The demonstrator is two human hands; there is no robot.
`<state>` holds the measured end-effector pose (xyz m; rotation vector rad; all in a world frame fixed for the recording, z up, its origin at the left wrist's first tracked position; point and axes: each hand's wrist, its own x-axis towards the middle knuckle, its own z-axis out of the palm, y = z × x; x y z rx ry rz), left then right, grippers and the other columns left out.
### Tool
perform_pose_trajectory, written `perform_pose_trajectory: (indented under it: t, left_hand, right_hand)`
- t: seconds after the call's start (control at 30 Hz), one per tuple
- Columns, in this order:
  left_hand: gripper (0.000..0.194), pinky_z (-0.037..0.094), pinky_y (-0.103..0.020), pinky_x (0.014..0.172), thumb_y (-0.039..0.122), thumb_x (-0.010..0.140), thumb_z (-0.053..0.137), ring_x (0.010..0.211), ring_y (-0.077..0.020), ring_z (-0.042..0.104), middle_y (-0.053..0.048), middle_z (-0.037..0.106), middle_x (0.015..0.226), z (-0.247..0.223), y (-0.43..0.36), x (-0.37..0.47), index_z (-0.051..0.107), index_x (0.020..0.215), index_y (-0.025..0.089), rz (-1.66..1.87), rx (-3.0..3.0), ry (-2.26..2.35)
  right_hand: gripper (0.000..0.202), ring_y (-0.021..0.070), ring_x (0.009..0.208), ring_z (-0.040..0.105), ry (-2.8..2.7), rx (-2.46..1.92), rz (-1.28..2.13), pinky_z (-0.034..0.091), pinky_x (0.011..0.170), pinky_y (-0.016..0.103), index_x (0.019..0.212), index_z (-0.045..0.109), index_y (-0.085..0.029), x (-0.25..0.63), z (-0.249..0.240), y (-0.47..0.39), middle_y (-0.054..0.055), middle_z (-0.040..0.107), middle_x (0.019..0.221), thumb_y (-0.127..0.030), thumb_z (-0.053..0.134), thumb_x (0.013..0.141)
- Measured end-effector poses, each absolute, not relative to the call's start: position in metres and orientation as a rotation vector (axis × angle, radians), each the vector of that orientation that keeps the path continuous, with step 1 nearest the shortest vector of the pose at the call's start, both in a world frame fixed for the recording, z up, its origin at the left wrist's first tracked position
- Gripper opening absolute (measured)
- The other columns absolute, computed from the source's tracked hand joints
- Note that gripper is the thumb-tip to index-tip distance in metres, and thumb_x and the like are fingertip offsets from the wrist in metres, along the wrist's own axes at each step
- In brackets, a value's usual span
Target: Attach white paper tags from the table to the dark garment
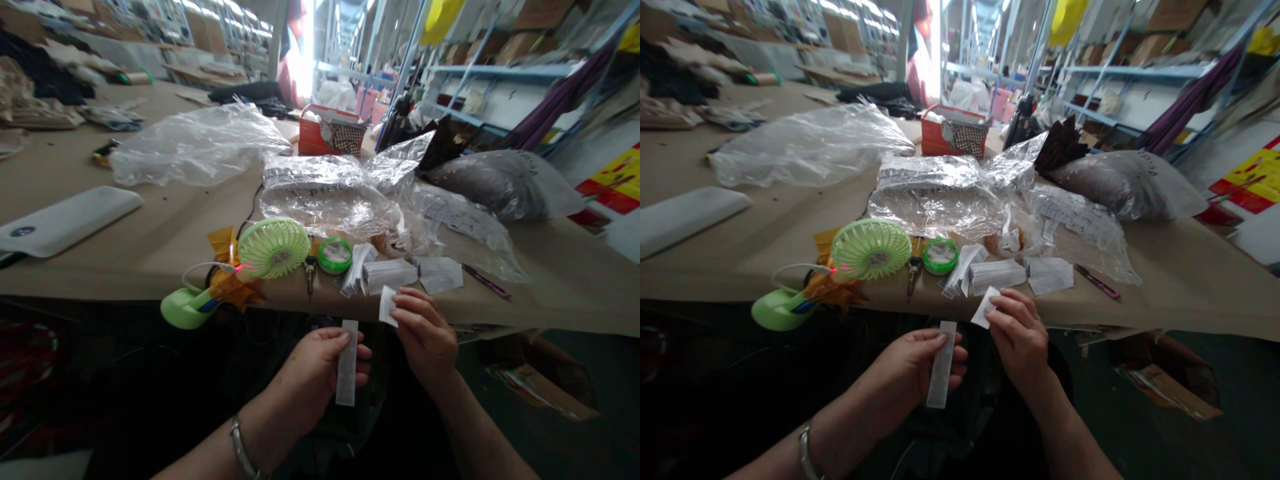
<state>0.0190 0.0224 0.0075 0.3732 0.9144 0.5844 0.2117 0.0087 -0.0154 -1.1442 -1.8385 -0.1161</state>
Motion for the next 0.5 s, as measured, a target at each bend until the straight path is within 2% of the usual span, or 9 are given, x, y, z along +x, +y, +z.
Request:
perform_pose_trajectory:
  t: [0.1,0.27,0.5]
  left_hand:
    - [0.013,0.049,-0.024,0.054,0.015,0.077,0.061,0.054,-0.0127,0.061,-0.008,0.067,0.067,0.008,0.021,0.019,0.068,0.083,0.006,0.605,0.34,0.758]
    - [0.012,0.042,-0.018,0.049,0.016,0.066,0.07,0.053,-0.0105,0.059,-0.006,0.067,0.064,0.008,0.016,0.017,0.07,0.073,0.006,0.622,0.309,0.644]
    - [0.014,0.04,-0.018,0.051,0.017,0.066,0.073,0.055,-0.0097,0.058,-0.005,0.065,0.065,0.008,0.012,0.017,0.07,0.074,0.006,0.609,0.335,0.633]
  right_hand:
    - [0.016,0.0222,0.106,0.058,-2.029,-0.944,0.045,0.049,0.089,0.042,0.092,0.067,-0.021,0.192,-0.009,-0.011,0.005,0.068,0.095,-0.01,0.06,0.083]
    - [0.014,0.0191,0.103,0.06,-2.194,-0.85,0.09,0.045,0.094,0.041,0.088,0.067,-0.02,0.171,-0.012,-0.023,0.003,0.07,0.088,-0.011,0.058,0.086]
    - [0.015,0.0184,0.104,0.058,-2.193,-0.84,0.144,0.044,0.095,0.04,0.09,0.067,-0.021,0.172,-0.014,-0.026,0.002,0.07,0.087,-0.011,0.056,0.086]
